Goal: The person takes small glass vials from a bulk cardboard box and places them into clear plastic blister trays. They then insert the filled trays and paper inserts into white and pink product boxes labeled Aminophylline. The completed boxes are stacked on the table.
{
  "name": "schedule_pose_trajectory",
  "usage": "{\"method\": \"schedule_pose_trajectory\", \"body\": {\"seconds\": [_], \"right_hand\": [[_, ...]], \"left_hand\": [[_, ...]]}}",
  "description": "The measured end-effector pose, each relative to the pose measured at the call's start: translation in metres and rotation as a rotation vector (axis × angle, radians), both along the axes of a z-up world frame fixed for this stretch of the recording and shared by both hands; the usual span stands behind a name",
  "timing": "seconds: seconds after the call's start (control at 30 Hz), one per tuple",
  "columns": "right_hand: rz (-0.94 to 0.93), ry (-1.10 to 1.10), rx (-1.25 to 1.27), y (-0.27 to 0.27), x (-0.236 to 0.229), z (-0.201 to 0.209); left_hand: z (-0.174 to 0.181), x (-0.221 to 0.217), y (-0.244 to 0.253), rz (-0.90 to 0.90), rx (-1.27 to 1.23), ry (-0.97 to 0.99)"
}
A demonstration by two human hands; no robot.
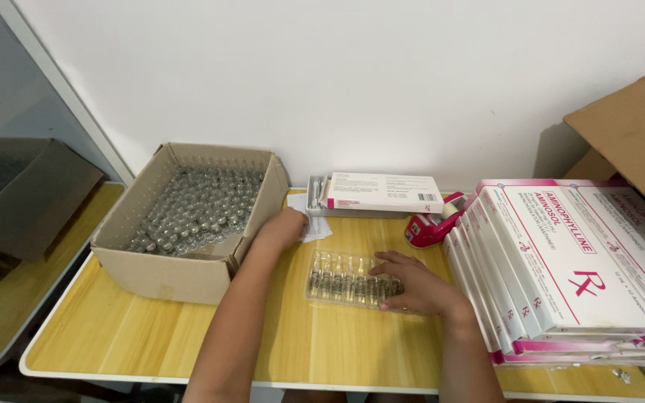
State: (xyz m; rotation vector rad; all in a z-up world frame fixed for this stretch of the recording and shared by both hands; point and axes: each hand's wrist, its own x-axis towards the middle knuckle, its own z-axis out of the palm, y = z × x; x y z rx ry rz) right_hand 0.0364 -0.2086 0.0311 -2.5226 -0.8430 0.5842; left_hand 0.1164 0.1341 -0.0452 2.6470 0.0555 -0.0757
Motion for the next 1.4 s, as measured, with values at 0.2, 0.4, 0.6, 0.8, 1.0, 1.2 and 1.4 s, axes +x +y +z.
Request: {"method": "schedule_pose_trajectory", "body": {"seconds": [0.2, 0.4, 0.6, 0.8, 1.0, 1.2, 1.4], "right_hand": [[0.027, -0.027, 0.022, -0.002, 0.003, -0.006], [0.044, -0.032, 0.024, -0.002, 0.002, -0.004], [-0.198, -0.208, 0.239, 0.02, -0.012, 0.005], [-0.118, -0.818, 0.622, 0.053, -0.025, -0.006], [-0.313, -0.161, 0.804, 0.052, -0.009, -0.014], [-0.324, 0.233, 1.042, 0.057, -0.004, -0.03], [-0.542, 0.297, 1.239, 0.04, 0.018, -0.047]], "left_hand": [[0.015, -0.013, -0.014, -0.109, 0.612, -0.325], [0.08, -0.031, -0.035, 0.004, 0.77, -0.569], [0.138, -0.084, -0.049, 0.118, 0.079, -0.415], [0.119, -0.082, -0.089, 0.061, -0.917, -0.368], [0.074, -0.068, -0.12, 0.098, -1.35, -0.45], [0.048, -0.079, -0.147, 0.024, -1.362, -0.334], [0.048, -0.077, -0.135, -0.053, -1.522, -0.294]]}}
